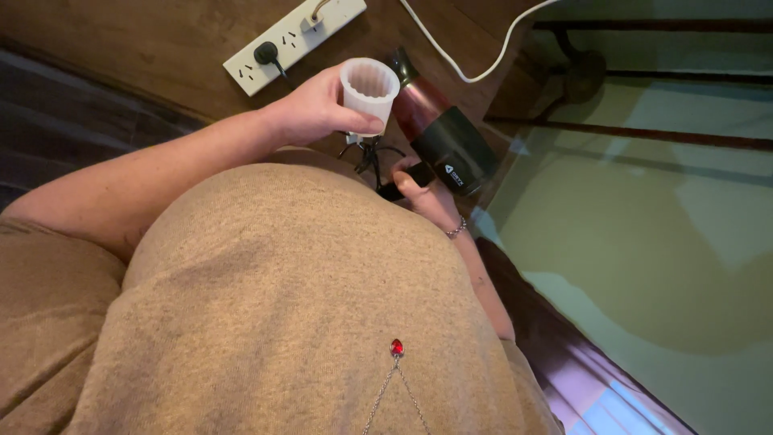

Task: Use a hairdryer to heat the interior of a silicone candle mold.

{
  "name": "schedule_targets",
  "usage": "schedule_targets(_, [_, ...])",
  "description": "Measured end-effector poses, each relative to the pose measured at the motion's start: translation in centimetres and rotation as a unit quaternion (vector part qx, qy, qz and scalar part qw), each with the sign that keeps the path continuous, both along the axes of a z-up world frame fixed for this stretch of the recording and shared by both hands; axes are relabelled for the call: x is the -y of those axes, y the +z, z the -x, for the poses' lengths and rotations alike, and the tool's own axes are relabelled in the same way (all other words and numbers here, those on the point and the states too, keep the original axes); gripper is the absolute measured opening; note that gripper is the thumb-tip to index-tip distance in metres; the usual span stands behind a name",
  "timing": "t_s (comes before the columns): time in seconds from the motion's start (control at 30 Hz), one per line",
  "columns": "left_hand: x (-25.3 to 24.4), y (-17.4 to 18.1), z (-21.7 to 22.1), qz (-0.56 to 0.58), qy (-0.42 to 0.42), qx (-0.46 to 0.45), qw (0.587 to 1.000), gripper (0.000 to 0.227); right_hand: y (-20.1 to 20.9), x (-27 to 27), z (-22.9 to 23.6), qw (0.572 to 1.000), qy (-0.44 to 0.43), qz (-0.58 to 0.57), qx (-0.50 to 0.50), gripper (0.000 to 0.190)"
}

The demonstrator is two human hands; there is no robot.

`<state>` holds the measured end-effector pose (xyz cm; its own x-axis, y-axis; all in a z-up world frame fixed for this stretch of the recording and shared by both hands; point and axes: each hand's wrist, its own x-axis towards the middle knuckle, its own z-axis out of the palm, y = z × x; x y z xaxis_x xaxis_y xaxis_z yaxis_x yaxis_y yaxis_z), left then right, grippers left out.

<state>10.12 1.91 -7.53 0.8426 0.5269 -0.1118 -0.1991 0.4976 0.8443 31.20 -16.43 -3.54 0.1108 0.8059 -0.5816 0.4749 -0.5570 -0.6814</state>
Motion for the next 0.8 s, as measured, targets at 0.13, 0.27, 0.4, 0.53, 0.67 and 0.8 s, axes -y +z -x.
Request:
schedule_targets(0.13, [-0.4, 0.8, 0.1, -0.002, -0.009, -0.012, 1.000, 0.053, 0.9, -0.6, 0.4, 0.999, -0.022, 0.041, 0.021, 0.032])
schedule_targets(0.27, [-0.3, 0.3, 0.0, 0.002, 0.003, -0.006, 1.000, 0.055, 0.7, -0.4, 0.2, 1.000, -0.008, 0.017, 0.015, 0.031])
schedule_targets(0.4, [-0.5, -0.1, 0.1, -0.012, 0.020, -0.012, 1.000, 0.058, 0.8, -0.6, 0.4, 0.998, -0.047, 0.015, -0.027, 0.030])
schedule_targets(0.53, [-0.8, 0.8, 0.4, 0.002, 0.023, 0.009, 1.000, 0.062, 0.7, -0.7, 0.5, 0.998, -0.051, 0.021, -0.015, 0.032])
schedule_targets(0.67, [-1.3, 1.0, 0.6, 0.020, 0.021, -0.006, 1.000, 0.070, 0.2, -0.4, 0.6, 0.999, -0.052, 0.014, 0.005, 0.032])
schedule_targets(0.8, [-1.7, 0.4, 0.6, 0.018, 0.021, 0.022, 0.999, 0.070, 0.6, -0.5, 1.1, 0.998, -0.069, 0.008, 0.004, 0.028])
